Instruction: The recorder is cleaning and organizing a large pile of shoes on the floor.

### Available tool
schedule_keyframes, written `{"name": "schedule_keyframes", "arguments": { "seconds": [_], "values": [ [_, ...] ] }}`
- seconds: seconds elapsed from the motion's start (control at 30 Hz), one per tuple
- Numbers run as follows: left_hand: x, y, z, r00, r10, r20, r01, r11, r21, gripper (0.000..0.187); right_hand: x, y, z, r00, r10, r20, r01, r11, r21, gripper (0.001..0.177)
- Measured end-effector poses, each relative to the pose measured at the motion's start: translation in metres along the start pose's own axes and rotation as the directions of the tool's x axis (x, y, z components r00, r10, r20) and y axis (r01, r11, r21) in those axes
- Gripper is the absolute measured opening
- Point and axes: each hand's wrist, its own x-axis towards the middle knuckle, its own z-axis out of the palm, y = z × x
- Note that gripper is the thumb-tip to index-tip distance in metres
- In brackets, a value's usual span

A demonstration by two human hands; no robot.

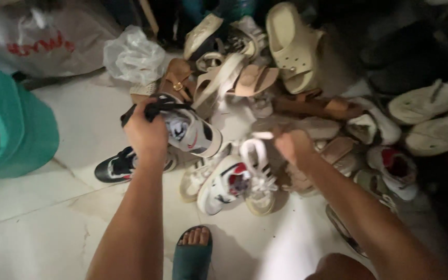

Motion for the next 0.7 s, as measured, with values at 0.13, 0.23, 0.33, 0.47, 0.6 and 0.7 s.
{"name": "schedule_keyframes", "arguments": {
  "seconds": [0.13,0.23,0.33,0.47,0.6,0.7],
  "values": [
    [0.001,-0.021,0.008,0.996,-0.080,-0.038,0.079,0.997,-0.019,0.034,-0.039,-0.018,-0.109,0.998,-0.035,-0.058,0.042,0.990,0.135,0.038],
    [0.002,-0.037,0.008,0.986,-0.114,-0.121,0.117,0.993,0.018,0.032,-0.038,-0.002,-0.164,0.968,0.239,-0.072,-0.196,0.906,0.377,0.040],
    [0.001,-0.036,0.003,0.961,-0.192,-0.196,0.196,0.981,-0.002,0.033,-0.035,0.041,-0.177,0.868,0.487,-0.095,-0.281,0.641,0.714,0.036],
    [0.004,-0.040,0.002,0.898,-0.355,-0.259,0.345,0.935,-0.087,0.028,-0.027,0.098,-0.181,0.650,0.693,-0.312,0.030,0.387,0.922,0.028],
    [0.006,-0.050,0.015,0.933,-0.249,-0.261,0.264,0.964,0.023,0.025,-0.029,0.117,-0.187,0.654,0.731,-0.193,0.297,-0.014,0.955,0.034],
    [0.006,-0.027,0.019,0.892,-0.449,-0.055,0.440,0.890,-0.120,0.033,-0.029,0.121,-0.164,0.752,0.636,0.176,0.053,-0.324,0.944,0.043]
  ]
}}
